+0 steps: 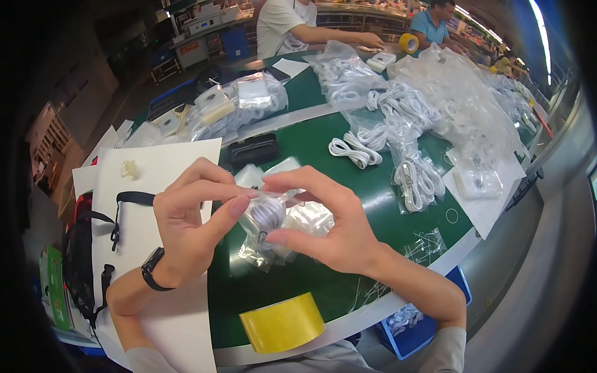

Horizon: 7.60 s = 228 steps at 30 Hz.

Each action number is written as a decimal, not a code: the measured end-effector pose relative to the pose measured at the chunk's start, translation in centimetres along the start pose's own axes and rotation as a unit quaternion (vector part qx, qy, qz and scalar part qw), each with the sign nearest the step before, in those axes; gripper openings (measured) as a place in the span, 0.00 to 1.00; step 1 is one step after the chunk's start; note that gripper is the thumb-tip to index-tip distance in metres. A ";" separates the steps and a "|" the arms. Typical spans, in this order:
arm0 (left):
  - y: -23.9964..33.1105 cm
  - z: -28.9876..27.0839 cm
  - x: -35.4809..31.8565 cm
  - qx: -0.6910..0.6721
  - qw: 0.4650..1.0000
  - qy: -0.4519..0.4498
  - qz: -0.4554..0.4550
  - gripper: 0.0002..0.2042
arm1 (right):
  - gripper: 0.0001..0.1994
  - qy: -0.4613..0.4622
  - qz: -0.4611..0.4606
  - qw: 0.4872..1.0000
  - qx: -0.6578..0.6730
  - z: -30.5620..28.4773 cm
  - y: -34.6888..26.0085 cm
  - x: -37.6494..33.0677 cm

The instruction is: Packing white coiled cables into individual plastic bags.

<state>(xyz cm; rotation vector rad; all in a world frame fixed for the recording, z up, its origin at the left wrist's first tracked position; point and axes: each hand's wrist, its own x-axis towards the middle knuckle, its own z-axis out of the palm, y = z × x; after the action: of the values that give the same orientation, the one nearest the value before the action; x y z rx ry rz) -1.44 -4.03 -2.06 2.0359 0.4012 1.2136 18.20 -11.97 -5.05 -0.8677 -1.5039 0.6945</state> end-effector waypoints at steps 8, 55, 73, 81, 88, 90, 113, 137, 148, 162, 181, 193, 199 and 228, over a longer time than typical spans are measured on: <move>0.3 0.0 -0.3 0.028 0.998 -0.051 0.034 0.12 | 0.09 -0.009 -0.067 0.993 -0.098 -0.6 -0.7 -0.3; -9.6 -0.9 -0.7 0.100 0.939 -0.251 -0.214 0.14 | 0.19 0.007 0.044 0.726 -0.686 -10.9 9.6 2.1; -7.3 0.1 -0.3 0.236 0.971 -0.034 0.008 0.10 | 0.14 0.155 0.009 0.824 -0.545 -9.0 7.4 2.8; -5.3 -0.2 0.6 -0.217 0.920 -0.077 -0.317 0.10 | 0.12 0.026 0.145 0.749 -0.646 -9.8 6.2 2.6; -5.8 -0.8 0.2 -0.271 0.850 -0.089 -0.442 0.12 | 0.19 0.129 0.125 0.896 -0.405 -11.5 6.6 2.4; -6.3 -1.4 0.3 -0.248 0.858 -0.085 -0.442 0.14 | 0.21 0.134 0.229 0.922 -0.281 -11.2 5.4 2.5; -5.0 0.7 -0.8 -0.199 0.928 -0.127 -0.288 0.09 | 0.17 0.043 0.316 0.922 0.221 -6.0 4.3 2.0; -4.1 0.7 -0.9 0.034 0.965 -0.144 -0.216 0.12 | 0.10 -0.041 0.167 0.971 -0.165 -4.0 -0.4 1.4; -4.6 1.1 -1.7 -0.085 0.952 -0.130 -0.265 0.12 | 0.08 -0.088 0.282 0.950 -0.101 -3.3 0.5 1.6; -4.2 1.5 -1.2 -0.168 0.913 -0.153 -0.339 0.16 | 0.17 -0.085 0.273 0.957 0.055 -3.8 1.3 1.2; -3.2 2.2 -1.6 -0.286 0.867 -0.126 -0.388 0.14 | 0.17 -0.029 0.080 0.992 -0.096 -2.5 1.7 1.0; -3.9 1.6 -0.9 -0.275 0.867 -0.170 -0.380 0.13 | 0.15 -0.040 0.190 0.980 0.036 -3.4 1.9 1.1; -4.5 1.7 -1.5 -0.145 0.916 -0.191 -0.321 0.13 | 0.14 -0.134 0.216 0.964 -0.083 -4.3 1.5 1.4; -4.0 2.7 -1.7 -0.289 0.887 -0.140 -0.332 0.20 | 0.11 -0.020 0.072 0.988 -0.138 -2.2 2.0 0.7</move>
<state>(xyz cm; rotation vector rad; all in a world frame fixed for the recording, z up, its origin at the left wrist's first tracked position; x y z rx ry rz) 0.38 -3.41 -6.85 1.3471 0.4705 0.5117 20.65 -10.41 -6.05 -1.1880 -1.6083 0.6200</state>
